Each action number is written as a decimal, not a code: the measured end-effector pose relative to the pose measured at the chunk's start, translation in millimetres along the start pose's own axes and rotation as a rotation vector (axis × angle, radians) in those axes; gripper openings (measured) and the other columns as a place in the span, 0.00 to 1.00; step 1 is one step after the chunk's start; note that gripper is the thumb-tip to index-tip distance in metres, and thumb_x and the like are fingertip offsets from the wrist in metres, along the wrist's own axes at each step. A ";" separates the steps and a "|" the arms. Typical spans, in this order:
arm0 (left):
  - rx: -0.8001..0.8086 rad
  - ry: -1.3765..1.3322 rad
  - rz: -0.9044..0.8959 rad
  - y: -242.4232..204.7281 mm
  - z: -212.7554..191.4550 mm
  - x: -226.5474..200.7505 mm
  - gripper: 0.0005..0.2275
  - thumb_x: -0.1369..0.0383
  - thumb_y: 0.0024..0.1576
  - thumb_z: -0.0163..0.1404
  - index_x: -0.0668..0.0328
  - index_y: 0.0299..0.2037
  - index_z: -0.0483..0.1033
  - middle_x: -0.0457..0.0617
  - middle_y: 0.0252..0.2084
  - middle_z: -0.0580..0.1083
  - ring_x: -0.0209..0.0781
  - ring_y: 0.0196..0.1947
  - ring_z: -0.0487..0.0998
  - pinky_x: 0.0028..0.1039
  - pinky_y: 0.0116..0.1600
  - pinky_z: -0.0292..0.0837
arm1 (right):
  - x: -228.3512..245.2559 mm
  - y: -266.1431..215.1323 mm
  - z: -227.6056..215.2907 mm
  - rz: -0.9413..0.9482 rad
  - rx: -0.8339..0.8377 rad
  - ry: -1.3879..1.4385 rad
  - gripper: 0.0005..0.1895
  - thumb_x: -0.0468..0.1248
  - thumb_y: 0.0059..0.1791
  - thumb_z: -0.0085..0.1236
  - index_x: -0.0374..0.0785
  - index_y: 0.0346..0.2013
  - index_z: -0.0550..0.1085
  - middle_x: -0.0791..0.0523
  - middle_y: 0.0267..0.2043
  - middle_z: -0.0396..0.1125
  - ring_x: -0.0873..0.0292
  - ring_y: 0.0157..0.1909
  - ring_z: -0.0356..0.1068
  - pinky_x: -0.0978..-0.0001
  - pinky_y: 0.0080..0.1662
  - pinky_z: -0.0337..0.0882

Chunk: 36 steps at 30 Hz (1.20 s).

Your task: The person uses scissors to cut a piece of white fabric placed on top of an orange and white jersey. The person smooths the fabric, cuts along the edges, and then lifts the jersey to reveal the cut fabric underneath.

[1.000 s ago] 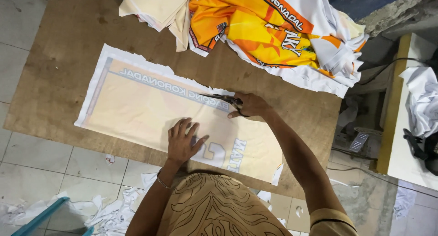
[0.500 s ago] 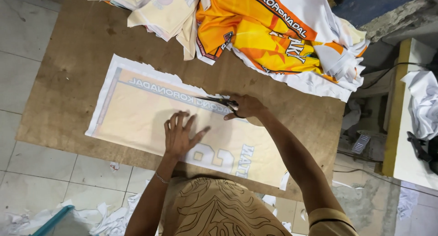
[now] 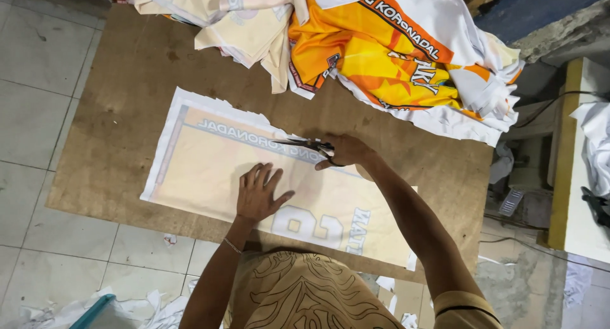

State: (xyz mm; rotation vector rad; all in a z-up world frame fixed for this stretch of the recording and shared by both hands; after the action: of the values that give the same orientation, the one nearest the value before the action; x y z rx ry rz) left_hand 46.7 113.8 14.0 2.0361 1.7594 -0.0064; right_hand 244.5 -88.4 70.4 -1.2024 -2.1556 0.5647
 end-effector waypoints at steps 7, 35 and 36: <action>0.073 -0.058 -0.034 0.4 -3.7 0.5 0.33 0.35 0.53 0.48 0.41 0.64 0.67 0.49 0.64 0.63 0.54 0.67 0.62 0.49 0.57 0.63 | 10.1 24.9 5.5 0.006 0.024 0.038 0.45 0.77 0.32 0.65 0.58 0.54 0.73 0.54 0.39 0.75 0.48 0.51 0.75 0.57 0.53 0.72; 0.492 -0.082 -0.056 0.5 2.1 5.7 0.38 0.31 0.58 0.32 0.44 0.72 0.56 0.52 0.70 0.51 0.55 0.71 0.46 0.48 0.64 0.51 | 105.5 64.1 -5.8 -0.011 -0.019 0.000 0.51 0.79 0.30 0.65 0.56 0.58 0.71 0.51 0.44 0.74 0.44 0.54 0.74 0.55 0.54 0.71; 0.487 -0.080 -0.058 4.0 0.1 7.1 0.38 0.31 0.58 0.32 0.44 0.72 0.56 0.52 0.70 0.51 0.55 0.71 0.46 0.48 0.64 0.51 | 101.7 69.0 -5.9 -0.014 -0.022 -0.003 0.51 0.79 0.30 0.65 0.56 0.58 0.71 0.51 0.44 0.74 0.44 0.54 0.74 0.55 0.54 0.71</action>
State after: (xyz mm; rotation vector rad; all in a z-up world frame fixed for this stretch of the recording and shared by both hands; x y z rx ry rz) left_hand 51.9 120.0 13.2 2.2659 1.9013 -0.5782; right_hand 248.9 34.4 62.1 -1.1979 -2.1765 0.5381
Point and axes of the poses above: each hand's wrist, its own y-axis towards the middle knuckle, its own z-axis out of the palm, x = y × z, the point moved 5 cm from there along y, towards the middle knuckle
